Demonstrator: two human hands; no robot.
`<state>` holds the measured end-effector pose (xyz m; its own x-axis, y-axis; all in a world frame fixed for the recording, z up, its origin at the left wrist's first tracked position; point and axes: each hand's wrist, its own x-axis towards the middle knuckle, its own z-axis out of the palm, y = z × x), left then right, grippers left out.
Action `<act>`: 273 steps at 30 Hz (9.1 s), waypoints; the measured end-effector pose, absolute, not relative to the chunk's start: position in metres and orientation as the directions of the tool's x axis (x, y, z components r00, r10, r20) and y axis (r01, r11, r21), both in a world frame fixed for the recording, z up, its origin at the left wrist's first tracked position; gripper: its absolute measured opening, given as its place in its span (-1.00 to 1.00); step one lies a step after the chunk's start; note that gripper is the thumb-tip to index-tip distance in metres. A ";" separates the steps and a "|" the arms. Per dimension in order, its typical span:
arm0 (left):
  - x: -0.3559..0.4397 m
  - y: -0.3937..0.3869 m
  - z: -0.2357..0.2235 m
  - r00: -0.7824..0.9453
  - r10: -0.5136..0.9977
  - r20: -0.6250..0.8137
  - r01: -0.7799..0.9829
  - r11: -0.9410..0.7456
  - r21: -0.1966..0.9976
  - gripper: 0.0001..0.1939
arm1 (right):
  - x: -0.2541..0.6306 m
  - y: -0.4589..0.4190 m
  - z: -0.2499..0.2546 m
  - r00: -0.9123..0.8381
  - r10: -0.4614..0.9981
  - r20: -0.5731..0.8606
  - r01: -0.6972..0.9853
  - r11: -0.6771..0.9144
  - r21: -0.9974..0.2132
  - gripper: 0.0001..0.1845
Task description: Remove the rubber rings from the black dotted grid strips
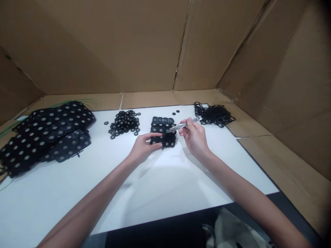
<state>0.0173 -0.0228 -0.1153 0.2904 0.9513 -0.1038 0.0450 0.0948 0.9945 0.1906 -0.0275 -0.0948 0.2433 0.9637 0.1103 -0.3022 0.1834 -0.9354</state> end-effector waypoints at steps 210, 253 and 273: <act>-0.006 -0.023 -0.091 0.119 0.975 -0.187 -0.476 0.222 0.851 -0.93 | 0.151 -0.022 -0.083 -0.386 0.649 0.656 0.542 0.735 -0.408 -0.81; 0.007 -0.038 -0.089 0.152 0.977 -0.149 -0.510 0.207 0.835 -0.92 | 0.146 -0.043 -0.076 -0.210 0.678 0.705 0.622 0.648 -0.439 -0.83; 0.003 -0.032 -0.100 0.132 0.991 -0.014 -0.288 0.052 0.956 -0.76 | 0.141 -0.047 -0.093 -0.341 0.564 0.752 0.644 0.723 -0.250 -0.82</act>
<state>0.0034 -0.0317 -0.0999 0.1316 0.9912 -0.0144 -0.2884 0.0522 0.9561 0.1407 -0.0473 -0.0934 -0.3411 0.5635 0.7524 0.6440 0.7231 -0.2496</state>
